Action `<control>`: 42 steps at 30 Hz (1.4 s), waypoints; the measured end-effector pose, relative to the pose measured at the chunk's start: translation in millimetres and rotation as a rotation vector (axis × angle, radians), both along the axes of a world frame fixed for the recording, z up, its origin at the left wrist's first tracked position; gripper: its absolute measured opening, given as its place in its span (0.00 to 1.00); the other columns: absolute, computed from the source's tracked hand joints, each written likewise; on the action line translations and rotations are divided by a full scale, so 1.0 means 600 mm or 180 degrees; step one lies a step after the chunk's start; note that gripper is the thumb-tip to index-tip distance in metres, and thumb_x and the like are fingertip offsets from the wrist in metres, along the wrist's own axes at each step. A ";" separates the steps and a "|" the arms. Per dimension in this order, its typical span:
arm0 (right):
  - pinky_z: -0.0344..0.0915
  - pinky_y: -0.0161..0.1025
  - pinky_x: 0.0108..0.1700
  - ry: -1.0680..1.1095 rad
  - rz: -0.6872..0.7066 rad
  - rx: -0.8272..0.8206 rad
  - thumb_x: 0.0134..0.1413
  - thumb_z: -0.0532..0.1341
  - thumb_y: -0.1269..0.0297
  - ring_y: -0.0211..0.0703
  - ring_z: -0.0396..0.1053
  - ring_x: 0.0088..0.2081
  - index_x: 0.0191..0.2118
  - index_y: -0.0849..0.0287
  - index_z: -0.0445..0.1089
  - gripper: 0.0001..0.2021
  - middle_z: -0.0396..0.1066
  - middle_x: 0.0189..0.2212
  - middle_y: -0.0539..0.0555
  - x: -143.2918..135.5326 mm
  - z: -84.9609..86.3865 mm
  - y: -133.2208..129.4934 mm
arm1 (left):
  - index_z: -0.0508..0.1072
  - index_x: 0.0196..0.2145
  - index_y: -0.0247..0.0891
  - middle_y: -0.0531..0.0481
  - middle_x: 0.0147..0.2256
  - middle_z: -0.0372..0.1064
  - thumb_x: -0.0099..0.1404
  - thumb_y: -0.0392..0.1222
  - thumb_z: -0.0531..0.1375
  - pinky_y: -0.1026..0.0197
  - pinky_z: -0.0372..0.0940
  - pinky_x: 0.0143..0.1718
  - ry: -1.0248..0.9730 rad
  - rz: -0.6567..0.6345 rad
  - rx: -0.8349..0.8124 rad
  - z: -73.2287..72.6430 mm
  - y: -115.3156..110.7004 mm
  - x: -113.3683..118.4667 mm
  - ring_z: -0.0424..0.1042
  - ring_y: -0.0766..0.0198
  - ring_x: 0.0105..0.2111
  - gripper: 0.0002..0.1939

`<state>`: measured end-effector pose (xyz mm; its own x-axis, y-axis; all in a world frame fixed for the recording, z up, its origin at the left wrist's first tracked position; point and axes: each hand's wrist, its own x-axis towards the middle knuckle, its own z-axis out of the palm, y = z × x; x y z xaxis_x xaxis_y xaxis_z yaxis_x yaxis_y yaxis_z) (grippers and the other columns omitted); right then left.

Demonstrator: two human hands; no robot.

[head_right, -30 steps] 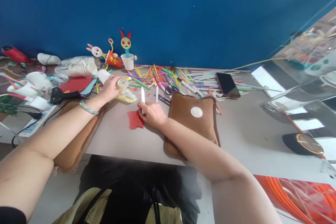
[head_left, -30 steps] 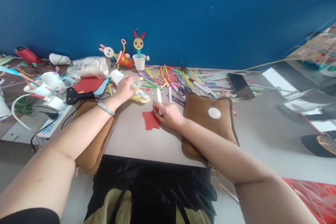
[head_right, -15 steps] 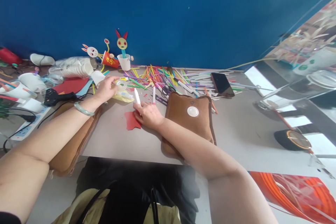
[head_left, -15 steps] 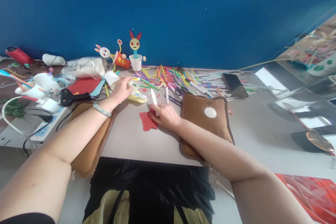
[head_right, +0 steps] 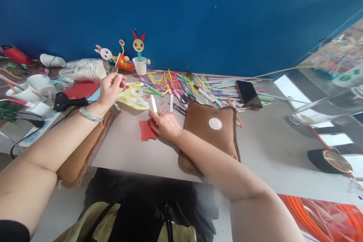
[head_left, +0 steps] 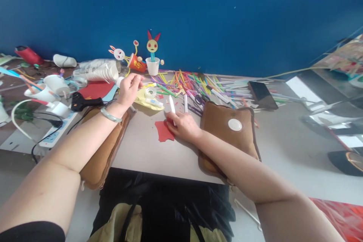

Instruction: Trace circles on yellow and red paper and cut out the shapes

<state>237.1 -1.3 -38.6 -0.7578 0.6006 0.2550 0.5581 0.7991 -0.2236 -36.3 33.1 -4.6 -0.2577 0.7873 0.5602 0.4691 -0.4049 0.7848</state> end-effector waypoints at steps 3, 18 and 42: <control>0.47 0.36 0.30 0.0009 -0.0005 -0.0016 0.63 0.55 0.63 0.41 0.60 0.29 0.47 0.60 0.69 0.11 0.70 0.32 0.55 0.000 -0.001 0.001 | 0.73 0.30 0.38 0.54 0.20 0.66 0.70 0.55 0.56 0.67 0.65 0.28 -0.0017 0.0139 0.0112 0.012 -0.007 0.001 0.68 0.69 0.22 0.19; 0.50 0.36 0.30 0.0180 0.0026 -0.0118 0.63 0.55 0.64 0.40 0.61 0.29 0.46 0.59 0.68 0.09 0.70 0.32 0.54 0.001 -0.004 0.004 | 0.69 0.28 0.42 0.56 0.19 0.60 0.70 0.47 0.56 0.63 0.59 0.24 -0.1260 0.0440 0.0690 0.053 0.005 -0.051 0.61 0.69 0.20 0.13; 0.51 0.35 0.31 0.0221 0.0042 -0.0155 0.62 0.55 0.66 0.40 0.62 0.29 0.46 0.59 0.68 0.09 0.71 0.32 0.54 0.001 -0.004 0.006 | 0.69 0.57 0.44 0.40 0.59 0.64 0.51 0.42 0.69 0.44 0.60 0.62 0.3176 -0.1644 -0.1164 0.026 -0.054 -0.005 0.63 0.44 0.61 0.35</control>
<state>237.9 2.1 -40.9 -0.7472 0.6037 0.2778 0.5295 0.7934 -0.3002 -39.4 0.9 11.2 0.5624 0.8252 0.0531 0.7868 -0.5538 0.2726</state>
